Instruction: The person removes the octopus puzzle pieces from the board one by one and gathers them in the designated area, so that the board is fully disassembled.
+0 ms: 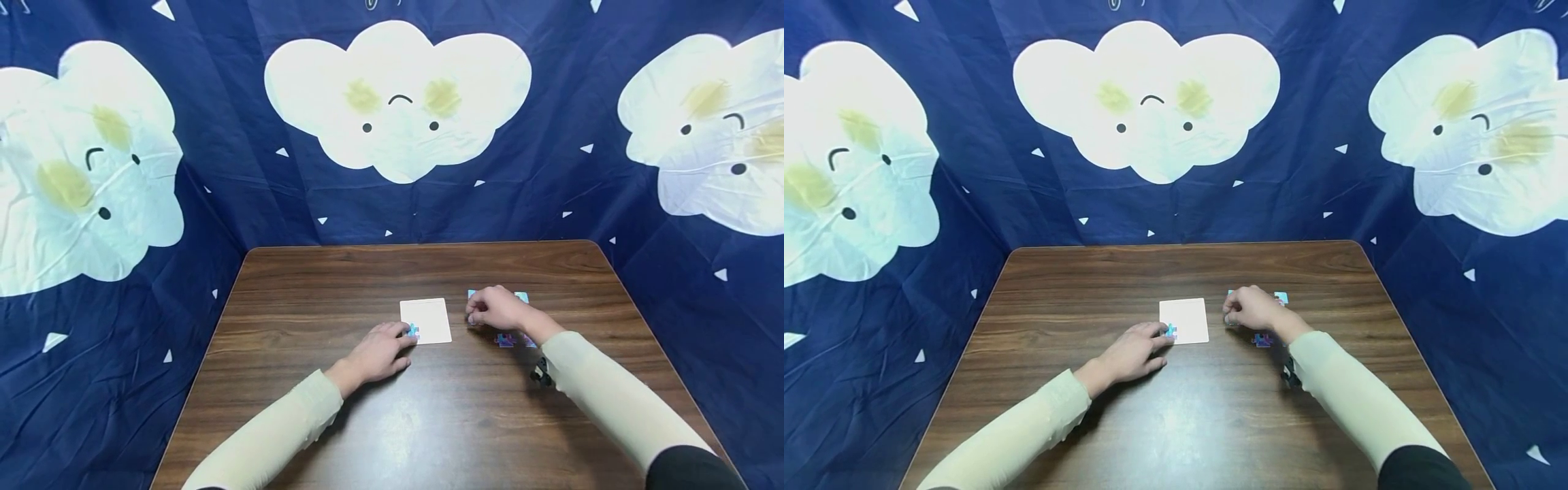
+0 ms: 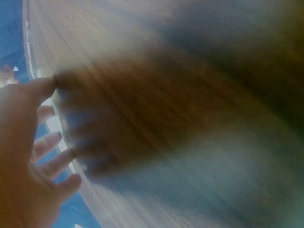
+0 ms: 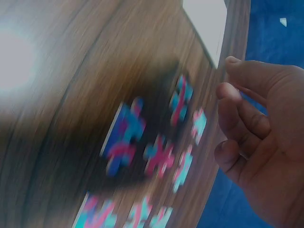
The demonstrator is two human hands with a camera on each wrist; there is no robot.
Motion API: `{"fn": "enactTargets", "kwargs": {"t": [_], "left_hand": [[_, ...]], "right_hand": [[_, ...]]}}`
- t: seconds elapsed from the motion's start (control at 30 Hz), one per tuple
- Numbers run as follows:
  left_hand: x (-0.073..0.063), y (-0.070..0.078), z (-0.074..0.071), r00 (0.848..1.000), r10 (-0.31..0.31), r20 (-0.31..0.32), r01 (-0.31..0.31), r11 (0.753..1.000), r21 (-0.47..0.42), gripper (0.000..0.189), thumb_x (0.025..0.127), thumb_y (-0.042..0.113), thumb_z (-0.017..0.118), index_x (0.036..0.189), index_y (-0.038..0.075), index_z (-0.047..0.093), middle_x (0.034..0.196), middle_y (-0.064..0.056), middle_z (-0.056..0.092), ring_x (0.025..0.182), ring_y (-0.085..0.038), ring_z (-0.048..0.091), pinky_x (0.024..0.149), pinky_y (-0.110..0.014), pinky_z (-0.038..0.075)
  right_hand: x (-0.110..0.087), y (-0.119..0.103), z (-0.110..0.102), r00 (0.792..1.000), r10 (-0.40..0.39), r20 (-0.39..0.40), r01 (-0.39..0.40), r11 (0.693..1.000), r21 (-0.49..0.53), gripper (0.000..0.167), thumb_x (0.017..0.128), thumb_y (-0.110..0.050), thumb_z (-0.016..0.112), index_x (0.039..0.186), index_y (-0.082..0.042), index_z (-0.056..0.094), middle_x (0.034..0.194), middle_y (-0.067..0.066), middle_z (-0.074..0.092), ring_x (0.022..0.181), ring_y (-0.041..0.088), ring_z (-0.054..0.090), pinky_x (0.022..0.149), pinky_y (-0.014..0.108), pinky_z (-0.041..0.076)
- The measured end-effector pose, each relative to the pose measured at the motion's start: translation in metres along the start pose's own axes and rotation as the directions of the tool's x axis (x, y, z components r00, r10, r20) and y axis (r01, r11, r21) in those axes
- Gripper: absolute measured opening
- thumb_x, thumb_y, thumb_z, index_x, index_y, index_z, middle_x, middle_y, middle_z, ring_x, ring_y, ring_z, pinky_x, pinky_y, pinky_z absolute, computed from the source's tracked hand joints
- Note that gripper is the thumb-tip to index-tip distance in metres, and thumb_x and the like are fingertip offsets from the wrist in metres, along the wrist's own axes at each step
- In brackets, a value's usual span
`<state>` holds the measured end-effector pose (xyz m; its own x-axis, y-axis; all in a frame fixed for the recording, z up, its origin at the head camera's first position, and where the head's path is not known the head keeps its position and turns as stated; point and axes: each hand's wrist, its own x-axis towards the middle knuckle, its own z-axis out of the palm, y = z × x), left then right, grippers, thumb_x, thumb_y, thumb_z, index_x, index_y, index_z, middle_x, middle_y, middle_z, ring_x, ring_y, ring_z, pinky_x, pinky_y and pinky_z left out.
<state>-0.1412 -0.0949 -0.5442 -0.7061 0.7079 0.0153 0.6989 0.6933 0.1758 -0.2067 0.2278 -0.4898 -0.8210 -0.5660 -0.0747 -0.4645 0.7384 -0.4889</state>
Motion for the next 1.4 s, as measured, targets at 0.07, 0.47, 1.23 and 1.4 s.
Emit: {"fn": "enactTargets", "kwargs": {"t": [0.07,0.47,1.23,1.4], "left_hand": [[0.0,0.0,0.0,1.0,0.0,0.002,0.0,1.0,0.008,0.049,0.097,0.039,0.066,0.141,0.017,0.063,0.146,-0.013,0.055,0.137,-0.031,0.052,0.116,-0.048,0.04],[-0.006,-0.002,0.006,1.0,0.02,-0.002,-0.02,0.998,0.064,0.05,0.102,0.04,0.058,0.147,0.018,0.058,0.153,-0.011,0.051,0.14,-0.03,0.05,0.117,-0.05,0.039],[-0.016,0.001,0.002,0.995,-0.063,0.074,0.062,0.998,0.012,0.05,0.102,0.045,0.058,0.148,0.025,0.057,0.16,-0.011,0.043,0.145,-0.037,0.044,0.112,-0.06,0.042],[-0.016,0.001,0.002,0.995,-0.062,0.077,0.061,0.998,0.01,0.05,0.101,0.044,0.059,0.147,0.025,0.058,0.16,-0.011,0.043,0.145,-0.037,0.044,0.113,-0.058,0.042]], "right_hand": [[0.008,-0.009,0.004,1.0,-0.019,0.018,0.018,1.0,0.017,0.004,0.088,-0.015,0.079,0.09,-0.013,0.076,0.072,-0.011,0.063,0.067,0.005,0.055,0.068,0.028,0.048],[0.046,-0.049,0.034,0.992,-0.079,0.098,0.075,0.996,0.045,0.008,0.09,-0.016,0.077,0.098,-0.016,0.076,0.079,-0.01,0.068,0.071,0.003,0.06,0.069,0.026,0.052],[0.066,-0.068,0.066,0.987,-0.086,0.136,0.094,0.994,-0.056,0.023,0.085,-0.018,0.081,0.107,-0.01,0.076,0.079,-0.008,0.064,0.072,0.005,0.057,0.075,0.029,0.051],[0.067,-0.068,0.07,0.989,-0.083,0.124,0.089,0.995,-0.048,0.024,0.083,-0.017,0.082,0.105,-0.009,0.076,0.079,-0.005,0.064,0.073,0.007,0.056,0.071,0.028,0.05]]}}
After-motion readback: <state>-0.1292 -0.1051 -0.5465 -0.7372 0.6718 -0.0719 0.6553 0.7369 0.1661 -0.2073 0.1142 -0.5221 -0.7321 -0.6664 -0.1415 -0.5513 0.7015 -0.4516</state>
